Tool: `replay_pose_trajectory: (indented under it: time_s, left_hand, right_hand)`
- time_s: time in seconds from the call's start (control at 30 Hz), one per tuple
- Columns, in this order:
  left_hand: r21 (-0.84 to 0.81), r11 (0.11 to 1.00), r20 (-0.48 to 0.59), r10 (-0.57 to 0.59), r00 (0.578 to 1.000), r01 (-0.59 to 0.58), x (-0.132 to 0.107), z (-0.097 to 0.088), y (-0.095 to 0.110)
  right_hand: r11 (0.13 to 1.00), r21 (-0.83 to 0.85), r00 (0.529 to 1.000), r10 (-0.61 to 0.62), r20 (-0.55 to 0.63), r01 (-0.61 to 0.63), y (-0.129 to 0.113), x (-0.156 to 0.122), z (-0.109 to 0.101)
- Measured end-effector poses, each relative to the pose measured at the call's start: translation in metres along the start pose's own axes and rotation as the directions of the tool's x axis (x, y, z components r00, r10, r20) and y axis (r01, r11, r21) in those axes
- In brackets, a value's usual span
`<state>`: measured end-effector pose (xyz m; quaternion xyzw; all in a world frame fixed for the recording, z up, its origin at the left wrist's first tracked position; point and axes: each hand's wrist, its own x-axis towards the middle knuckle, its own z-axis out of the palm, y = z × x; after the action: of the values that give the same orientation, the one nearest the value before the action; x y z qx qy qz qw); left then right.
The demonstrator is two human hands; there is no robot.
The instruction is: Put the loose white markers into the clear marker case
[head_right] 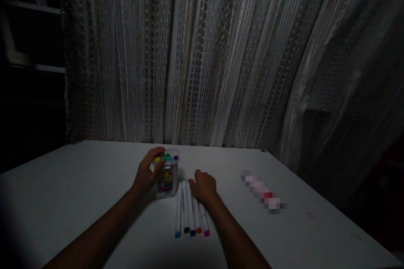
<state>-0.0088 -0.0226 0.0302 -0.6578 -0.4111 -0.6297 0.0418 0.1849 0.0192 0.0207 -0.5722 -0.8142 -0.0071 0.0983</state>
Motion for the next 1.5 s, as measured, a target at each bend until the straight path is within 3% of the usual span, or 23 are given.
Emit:
replay_pose_trajectory:
  time_s: [0.13, 0.27, 0.5, 0.8, 1.17, 1.37, 1.5]
  left_hand:
    - [0.007, 1.000, -0.010, -0.016, 1.000, 0.016, -0.001, 0.000, -0.003]
    - [0.009, 0.999, -0.005, -0.036, 0.999, 0.036, -0.003, 0.001, -0.003]
    - [0.017, 0.998, -0.006, -0.065, 0.998, 0.065, -0.004, 0.003, -0.003]
    - [0.027, 0.997, -0.019, -0.070, 0.997, 0.070, -0.005, 0.004, -0.003]
    - [0.014, 0.996, -0.009, -0.084, 0.996, 0.084, -0.004, 0.003, -0.001]
    - [0.006, 0.997, -0.008, -0.074, 0.997, 0.074, -0.003, 0.003, -0.002]
    - [0.001, 0.998, -0.011, -0.071, 0.997, 0.071, -0.003, 0.003, -0.002]
  right_hand:
    - [0.996, -0.046, 0.995, -0.075, 0.067, 0.078, -0.015, 0.009, -0.003]
    - [0.998, -0.042, 0.997, -0.055, 0.059, 0.057, -0.025, 0.010, 0.006]
    - [0.999, -0.007, 0.999, -0.051, -0.008, 0.051, -0.019, 0.004, 0.015]
    - [0.998, -0.007, 0.998, -0.060, -0.007, 0.060, -0.019, 0.002, 0.015]
    - [0.949, 0.305, 0.989, 0.110, -0.103, -0.074, -0.010, 0.014, 0.018]
    - [0.926, 0.375, 0.992, 0.077, -0.095, -0.036, -0.010, 0.012, 0.018]
    - [0.952, 0.305, 0.994, 0.045, -0.100, -0.013, -0.010, 0.010, 0.020]
